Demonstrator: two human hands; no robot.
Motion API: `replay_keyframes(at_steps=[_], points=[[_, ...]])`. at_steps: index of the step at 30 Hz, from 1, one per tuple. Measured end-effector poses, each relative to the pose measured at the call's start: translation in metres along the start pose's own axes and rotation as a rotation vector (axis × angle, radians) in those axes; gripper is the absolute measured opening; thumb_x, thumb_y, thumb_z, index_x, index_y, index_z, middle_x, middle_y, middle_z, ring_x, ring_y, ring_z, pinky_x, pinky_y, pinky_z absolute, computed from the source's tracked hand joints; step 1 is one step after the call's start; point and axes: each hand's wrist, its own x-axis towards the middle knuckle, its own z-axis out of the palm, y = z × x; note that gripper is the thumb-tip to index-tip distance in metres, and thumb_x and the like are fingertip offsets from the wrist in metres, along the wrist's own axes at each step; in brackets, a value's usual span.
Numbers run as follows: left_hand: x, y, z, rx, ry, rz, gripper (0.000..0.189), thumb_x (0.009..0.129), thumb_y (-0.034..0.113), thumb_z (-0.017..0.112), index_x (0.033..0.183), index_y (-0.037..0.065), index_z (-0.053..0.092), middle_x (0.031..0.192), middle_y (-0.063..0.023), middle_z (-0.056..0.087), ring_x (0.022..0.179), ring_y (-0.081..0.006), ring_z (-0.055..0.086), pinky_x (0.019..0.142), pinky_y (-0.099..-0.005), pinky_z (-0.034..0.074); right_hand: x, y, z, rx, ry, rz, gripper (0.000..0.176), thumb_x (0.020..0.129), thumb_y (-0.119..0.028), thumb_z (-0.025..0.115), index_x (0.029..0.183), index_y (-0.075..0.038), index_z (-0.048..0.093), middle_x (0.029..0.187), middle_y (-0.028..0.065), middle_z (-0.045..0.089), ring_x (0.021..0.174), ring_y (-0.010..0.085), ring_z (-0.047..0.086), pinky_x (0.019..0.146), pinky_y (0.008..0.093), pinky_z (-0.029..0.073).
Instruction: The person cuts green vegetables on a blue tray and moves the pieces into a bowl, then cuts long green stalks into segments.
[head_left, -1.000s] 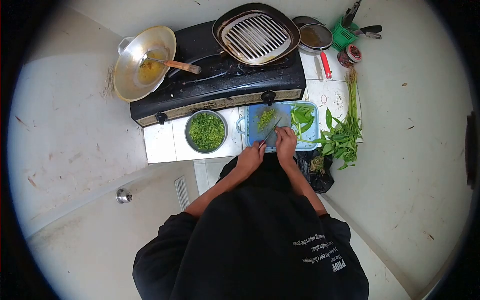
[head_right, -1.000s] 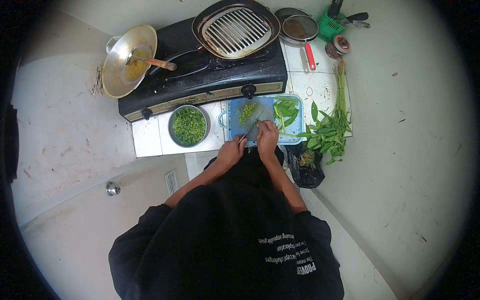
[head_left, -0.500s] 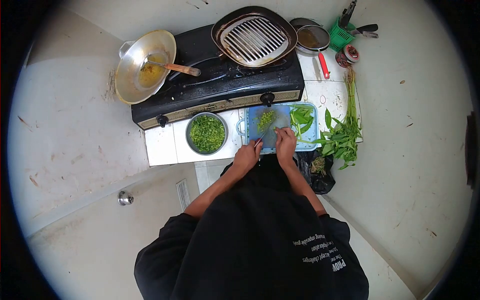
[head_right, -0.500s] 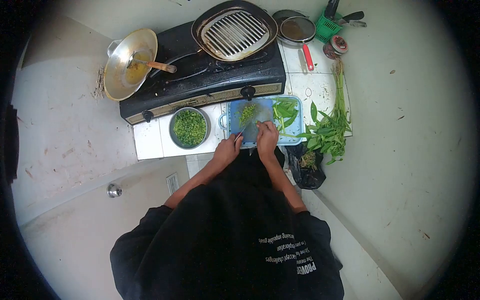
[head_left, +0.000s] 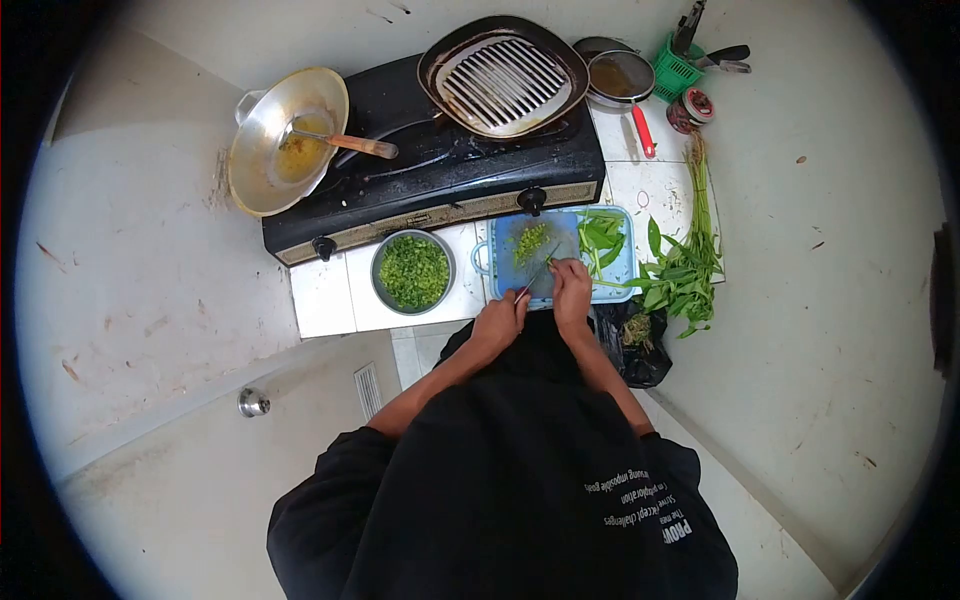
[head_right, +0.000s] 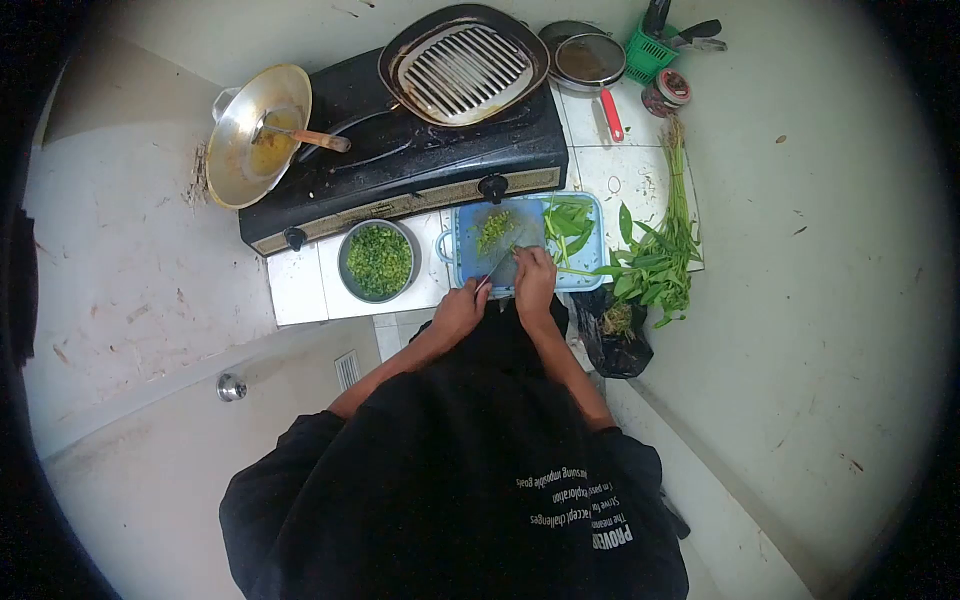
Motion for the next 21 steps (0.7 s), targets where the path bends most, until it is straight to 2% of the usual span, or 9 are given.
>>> replay_keyframes(at_steps=[3,5,11,14,21], points=[[0.0,0.008,-0.003,0.012,-0.02,-0.034,0.039,0.104,0.038,0.052,0.108,0.0,0.059,0.075,-0.0298,0.067,0.074,-0.0513,0.067,0.069,-0.0615,0.053,-0.003,0.003,0.003,-0.036,-0.006,-0.024,0.017,0.084,0.001,0.066,0.099,0.0,0.074,0.092,0.0138,0.064,0.09,0.0348,0.061,0.082,0.0439,0.048],[0.007,0.009,0.004,0.014,0.036,0.028,0.041,0.105,0.039,0.049,0.104,-0.001,0.059,0.076,-0.0294,0.067,0.072,-0.0495,0.067,0.065,-0.0591,0.054,-0.006,0.005,0.005,-0.036,-0.016,-0.019,0.02,0.084,0.002,0.065,0.101,0.0,0.074,0.093,0.0138,0.063,0.091,0.0344,0.061,0.082,0.0433,0.048],[0.006,0.01,-0.003,0.051,0.014,0.003,0.042,0.105,0.04,0.049,0.104,-0.001,0.059,0.076,-0.0276,0.068,0.071,-0.0478,0.068,0.067,-0.058,0.055,-0.005,0.0,0.006,-0.002,0.002,0.033,0.025,0.083,0.007,0.063,0.103,0.0,0.075,0.092,0.015,0.063,0.09,0.0342,0.061,0.082,0.0429,0.048],[-0.016,-0.012,-0.01,0.096,-0.008,0.018,0.042,0.105,0.04,0.049,0.104,-0.001,0.059,0.075,-0.0272,0.068,0.07,-0.0474,0.068,0.067,-0.0577,0.055,-0.005,0.003,0.006,-0.013,-0.005,0.013,0.029,0.08,0.01,0.063,0.105,0.003,0.074,0.091,0.0165,0.064,0.082,0.0332,0.063,0.076,0.0394,0.05],[0.002,0.002,-0.006,0.083,0.015,0.038,0.039,0.105,0.038,0.051,0.105,0.0,0.057,0.072,-0.0273,0.067,0.068,-0.0486,0.067,0.063,-0.0584,0.054,0.001,0.004,0.002,-0.038,-0.019,-0.045,0.03,0.079,0.011,0.062,0.105,0.002,0.074,0.09,0.0164,0.064,0.083,0.0334,0.063,0.077,0.0394,0.05]])
